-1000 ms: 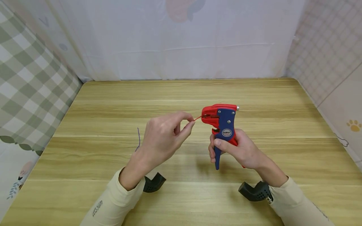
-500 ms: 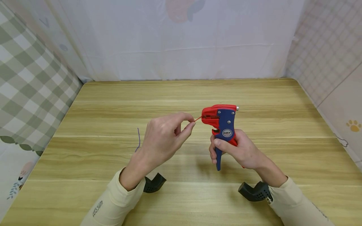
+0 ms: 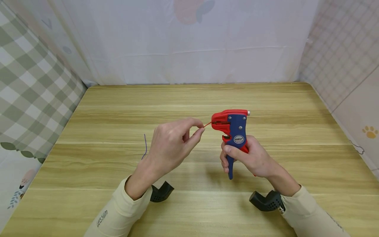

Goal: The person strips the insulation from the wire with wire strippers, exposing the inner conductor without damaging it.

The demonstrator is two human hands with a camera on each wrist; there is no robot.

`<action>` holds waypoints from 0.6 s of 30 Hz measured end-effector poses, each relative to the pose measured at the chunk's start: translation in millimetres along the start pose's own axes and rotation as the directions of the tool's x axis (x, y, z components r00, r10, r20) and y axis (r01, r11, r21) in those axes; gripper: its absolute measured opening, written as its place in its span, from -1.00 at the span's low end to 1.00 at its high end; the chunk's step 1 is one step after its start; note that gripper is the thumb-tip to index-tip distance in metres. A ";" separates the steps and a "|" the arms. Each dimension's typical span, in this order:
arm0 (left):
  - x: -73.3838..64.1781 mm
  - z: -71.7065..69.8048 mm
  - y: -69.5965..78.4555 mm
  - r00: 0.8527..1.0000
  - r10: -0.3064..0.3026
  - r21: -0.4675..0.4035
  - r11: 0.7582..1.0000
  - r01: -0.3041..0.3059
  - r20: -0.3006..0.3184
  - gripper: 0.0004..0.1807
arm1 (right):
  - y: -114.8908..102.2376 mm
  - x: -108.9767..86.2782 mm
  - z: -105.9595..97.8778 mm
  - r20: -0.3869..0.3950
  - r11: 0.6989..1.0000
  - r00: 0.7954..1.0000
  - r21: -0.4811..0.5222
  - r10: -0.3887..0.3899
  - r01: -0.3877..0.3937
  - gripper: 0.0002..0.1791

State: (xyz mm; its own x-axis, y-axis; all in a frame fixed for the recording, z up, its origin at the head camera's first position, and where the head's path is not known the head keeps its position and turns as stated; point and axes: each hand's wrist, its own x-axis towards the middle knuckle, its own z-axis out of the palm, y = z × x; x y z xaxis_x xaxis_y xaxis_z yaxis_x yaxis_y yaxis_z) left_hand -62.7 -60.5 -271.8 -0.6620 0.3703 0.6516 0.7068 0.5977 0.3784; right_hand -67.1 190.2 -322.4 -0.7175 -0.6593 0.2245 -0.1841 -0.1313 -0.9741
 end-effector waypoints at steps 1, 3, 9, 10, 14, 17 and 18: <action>0.0 0.0 0.0 1.000 0.001 0.000 1.000 -0.001 -0.001 -0.95 | -0.2 -0.1 0.0 -0.001 1.000 1.000 0.000 0.000 0.000 -0.82; 0.1 0.3 -0.1 1.000 0.001 0.000 1.000 -0.001 -0.003 -0.95 | -0.5 -0.1 -0.2 -0.001 1.000 1.000 0.000 -0.003 0.003 -0.80; 0.2 0.6 0.0 1.000 0.002 -0.001 1.000 -0.002 -0.010 -0.95 | -0.8 -0.4 -1.1 -0.008 0.999 0.999 -0.005 0.032 -0.032 -0.81; 0.2 0.5 0.1 1.000 0.001 -0.001 1.000 -0.001 -0.010 -0.95 | -0.8 -0.6 -1.1 -0.008 0.999 0.999 -0.003 0.035 -0.035 -0.81; 0.0 0.1 0.1 1.000 -0.003 0.000 1.000 0.003 -0.008 -0.94 | -0.4 -0.9 -1.1 -0.005 1.000 1.000 0.013 0.028 -0.028 -0.83; 0.0 -0.3 0.0 1.000 -0.011 -0.002 1.000 0.011 -0.002 -0.93 | 0.0 -1.0 -0.9 0.001 1.000 1.000 0.029 0.008 -0.008 -0.83; 0.0 -0.6 0.1 1.000 -0.014 -0.004 1.000 0.014 0.000 -0.93 | 0.2 -1.1 -0.7 0.005 0.999 1.000 0.035 -0.002 0.001 -0.83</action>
State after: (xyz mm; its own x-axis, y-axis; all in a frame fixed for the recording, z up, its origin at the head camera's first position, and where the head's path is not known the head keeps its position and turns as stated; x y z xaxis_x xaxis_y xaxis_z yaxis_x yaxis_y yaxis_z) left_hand -62.5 -60.9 -271.3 -0.6718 0.3621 0.6462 0.6985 0.6000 0.3899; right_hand -66.8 191.4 -322.8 -0.7138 -0.6630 0.2259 -0.1618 -0.1579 -0.9741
